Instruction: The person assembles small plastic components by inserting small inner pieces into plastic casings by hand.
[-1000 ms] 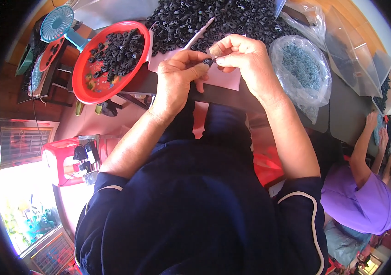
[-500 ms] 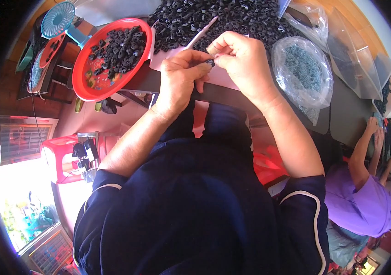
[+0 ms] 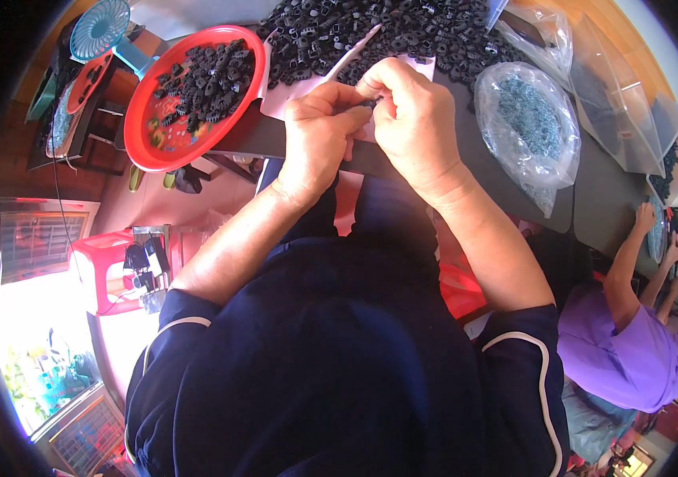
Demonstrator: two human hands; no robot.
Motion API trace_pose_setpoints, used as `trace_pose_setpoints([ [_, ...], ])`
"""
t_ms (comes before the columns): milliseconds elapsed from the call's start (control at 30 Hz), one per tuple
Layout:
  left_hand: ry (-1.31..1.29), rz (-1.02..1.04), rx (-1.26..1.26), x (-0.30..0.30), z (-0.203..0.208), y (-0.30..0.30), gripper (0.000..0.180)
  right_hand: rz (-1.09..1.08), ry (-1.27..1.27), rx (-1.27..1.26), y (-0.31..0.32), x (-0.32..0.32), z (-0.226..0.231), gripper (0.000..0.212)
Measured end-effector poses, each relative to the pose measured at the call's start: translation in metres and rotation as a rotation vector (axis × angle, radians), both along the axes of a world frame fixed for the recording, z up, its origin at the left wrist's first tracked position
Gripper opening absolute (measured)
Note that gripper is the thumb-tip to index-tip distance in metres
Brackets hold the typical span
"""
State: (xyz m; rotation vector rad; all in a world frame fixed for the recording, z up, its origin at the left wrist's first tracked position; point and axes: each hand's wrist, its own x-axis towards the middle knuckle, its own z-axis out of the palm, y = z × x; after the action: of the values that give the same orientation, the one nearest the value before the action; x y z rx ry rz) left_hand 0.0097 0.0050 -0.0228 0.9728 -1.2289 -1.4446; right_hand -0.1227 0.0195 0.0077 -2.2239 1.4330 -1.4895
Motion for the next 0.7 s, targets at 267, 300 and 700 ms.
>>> trace_pose_setpoints([
  [267, -0.050, 0.151, -0.149, -0.010, -0.003, 0.001, 0.010, -0.041, 0.138, -0.224, 0.000, 0.005, -0.012, 0.029],
  [300, -0.048, 0.152, -0.153, -0.009, 0.000, 0.002, 0.010, -0.050, 0.133, -0.256, 0.001, 0.005, -0.014, 0.029],
  [700, 0.167, 0.185, -0.010, -0.010, 0.004, -0.002, 0.011, -0.143, 0.185, -0.313, 0.010, 0.023, -0.021, 0.041],
])
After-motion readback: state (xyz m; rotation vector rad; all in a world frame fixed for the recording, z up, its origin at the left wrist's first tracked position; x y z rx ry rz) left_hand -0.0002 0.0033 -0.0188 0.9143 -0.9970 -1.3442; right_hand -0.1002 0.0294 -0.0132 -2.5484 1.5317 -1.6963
